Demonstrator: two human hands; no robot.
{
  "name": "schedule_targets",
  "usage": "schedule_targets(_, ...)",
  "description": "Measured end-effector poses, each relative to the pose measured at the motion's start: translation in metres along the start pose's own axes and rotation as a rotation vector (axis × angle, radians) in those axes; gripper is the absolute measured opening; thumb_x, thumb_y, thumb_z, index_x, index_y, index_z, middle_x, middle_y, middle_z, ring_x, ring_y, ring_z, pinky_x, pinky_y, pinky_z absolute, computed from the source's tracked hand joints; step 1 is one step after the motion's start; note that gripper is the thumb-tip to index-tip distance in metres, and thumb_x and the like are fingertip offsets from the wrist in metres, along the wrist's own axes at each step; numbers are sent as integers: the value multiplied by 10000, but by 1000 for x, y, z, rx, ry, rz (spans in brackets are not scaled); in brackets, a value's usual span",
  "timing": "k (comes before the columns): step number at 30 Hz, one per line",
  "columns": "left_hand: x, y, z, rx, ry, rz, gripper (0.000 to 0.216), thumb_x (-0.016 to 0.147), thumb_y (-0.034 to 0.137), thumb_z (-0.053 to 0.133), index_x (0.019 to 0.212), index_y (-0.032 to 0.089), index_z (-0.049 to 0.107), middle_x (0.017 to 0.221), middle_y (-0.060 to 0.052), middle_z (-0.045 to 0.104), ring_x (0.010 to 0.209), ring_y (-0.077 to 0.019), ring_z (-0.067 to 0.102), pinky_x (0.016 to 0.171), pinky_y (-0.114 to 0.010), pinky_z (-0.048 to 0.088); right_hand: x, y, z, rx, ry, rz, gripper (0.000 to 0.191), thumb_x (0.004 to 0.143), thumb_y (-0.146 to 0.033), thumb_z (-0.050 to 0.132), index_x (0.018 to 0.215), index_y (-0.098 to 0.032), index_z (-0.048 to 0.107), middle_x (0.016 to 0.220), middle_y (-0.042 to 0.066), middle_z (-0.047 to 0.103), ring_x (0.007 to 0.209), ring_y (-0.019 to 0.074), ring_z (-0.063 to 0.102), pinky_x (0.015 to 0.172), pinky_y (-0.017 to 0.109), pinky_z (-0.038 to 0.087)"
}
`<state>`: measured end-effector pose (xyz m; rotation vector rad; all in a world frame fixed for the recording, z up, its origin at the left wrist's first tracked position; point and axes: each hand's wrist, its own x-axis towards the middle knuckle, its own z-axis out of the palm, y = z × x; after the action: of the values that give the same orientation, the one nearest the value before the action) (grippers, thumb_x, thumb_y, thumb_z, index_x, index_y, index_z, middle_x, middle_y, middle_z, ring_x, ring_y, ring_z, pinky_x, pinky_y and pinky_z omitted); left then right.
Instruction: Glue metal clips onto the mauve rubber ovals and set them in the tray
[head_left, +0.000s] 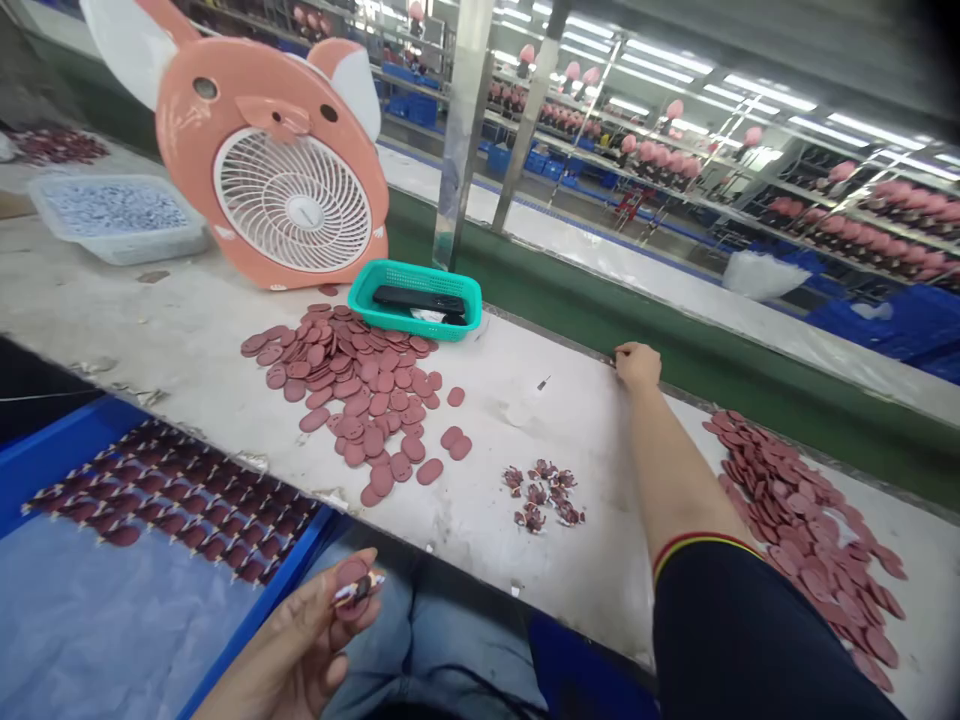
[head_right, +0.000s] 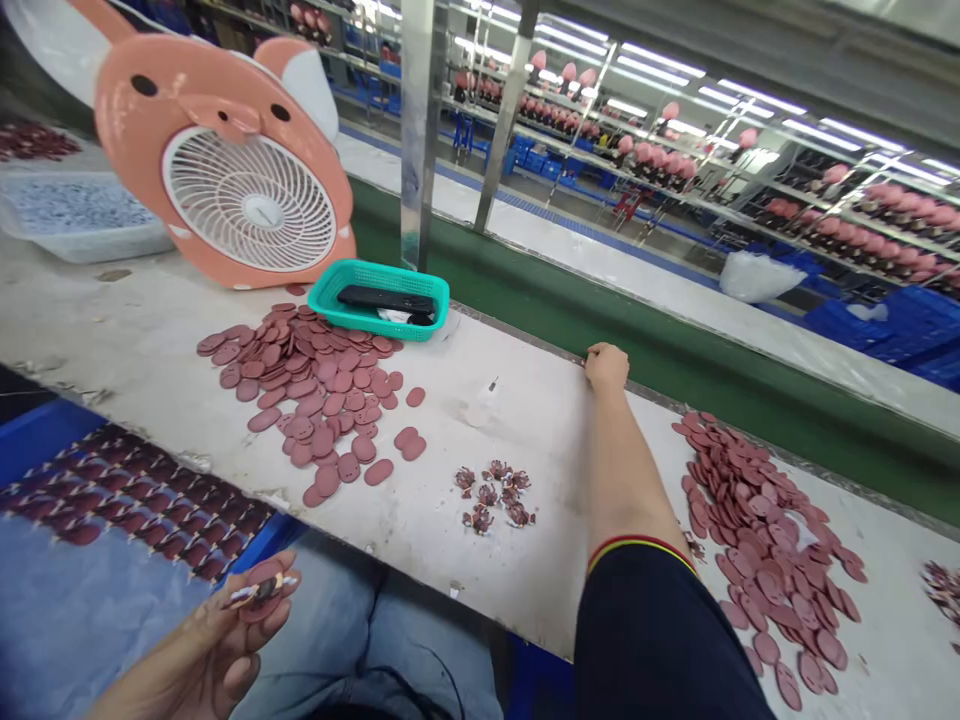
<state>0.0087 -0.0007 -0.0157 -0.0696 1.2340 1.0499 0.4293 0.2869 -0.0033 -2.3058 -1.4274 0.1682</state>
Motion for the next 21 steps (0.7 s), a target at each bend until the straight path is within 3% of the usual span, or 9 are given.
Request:
schedule_targets(4,-5,8,3,-49,33,6,250,849,-41,632,985,144,733,794,-50,765,589,-121,726,380,-93,504,-25,7,1,24,-101,-90,270,983,-354,608,1172,-162,632,1183,80,656,1010,206,663,878,413,572)
schedule_targets(8,-9,11,-1,-75,-26,-8,269,918,-11,541,1024,146,731,762,-29,738,574,-108,715,392,-107,525,-78,10,-11,75,-200,-219,162,885,-295,714,970,-157,723,959,46,742,874,207,701,849,381,556)
schedule_targets(10,-11,9,-5,-58,-65,-25,254,931,10,531,994,126,748,773,-44,735,580,-108,710,395,-114,525,-117,2,-22,105,-144,-255,144,854,-286,712,950,-185,750,971,64,763,893,237,707,857,384,535)
schedule_targets(12,-12,6,-10,-50,-114,-33,213,919,34,572,949,117,765,775,-51,725,601,-112,702,402,-120,521,-168,-15,-33,158,-30,-302,200,915,-340,621,1019,-216,738,1065,80,752,929,239,698,835,385,531)
schedule_targets(13,-13,4,-12,-47,-146,-32,173,902,54,615,923,121,773,764,-47,714,609,-116,694,407,-126,521,-197,-26,-37,207,30,-360,196,937,-357,590,988,-237,736,1048,63,750,917,217,693,812,360,537)
schedule_targets(14,-13,2,-14,-42,-181,-29,120,878,83,671,899,126,781,750,-40,702,616,-118,684,415,-131,523,-227,-39,-40,334,47,-518,158,924,-336,620,919,-229,736,944,61,755,840,205,693,752,339,549)
schedule_targets(15,-14,1,-16,-32,-216,-25,67,844,125,735,884,132,788,739,-34,690,622,-120,673,423,-135,525,-257,-53,-41,434,-53,-708,111,914,-301,644,911,-239,736,880,44,747,794,188,688,714,317,556)
schedule_targets(17,-14,-2,-20,3,-280,-11,172,755,249,850,882,143,803,730,-26,677,617,-118,643,434,-141,525,-311,-78,-36,582,-264,-922,150,901,-257,683,1044,-242,724,882,43,727,761,166,676,659,285,567)
schedule_targets(21,-15,-3,-27,77,-379,18,367,613,430,921,833,153,823,727,-36,676,595,-112,586,443,-150,521,-367,-106,-15,759,-400,-949,309,867,-301,745,1162,-218,708,852,48,692,749,160,659,650,273,576)
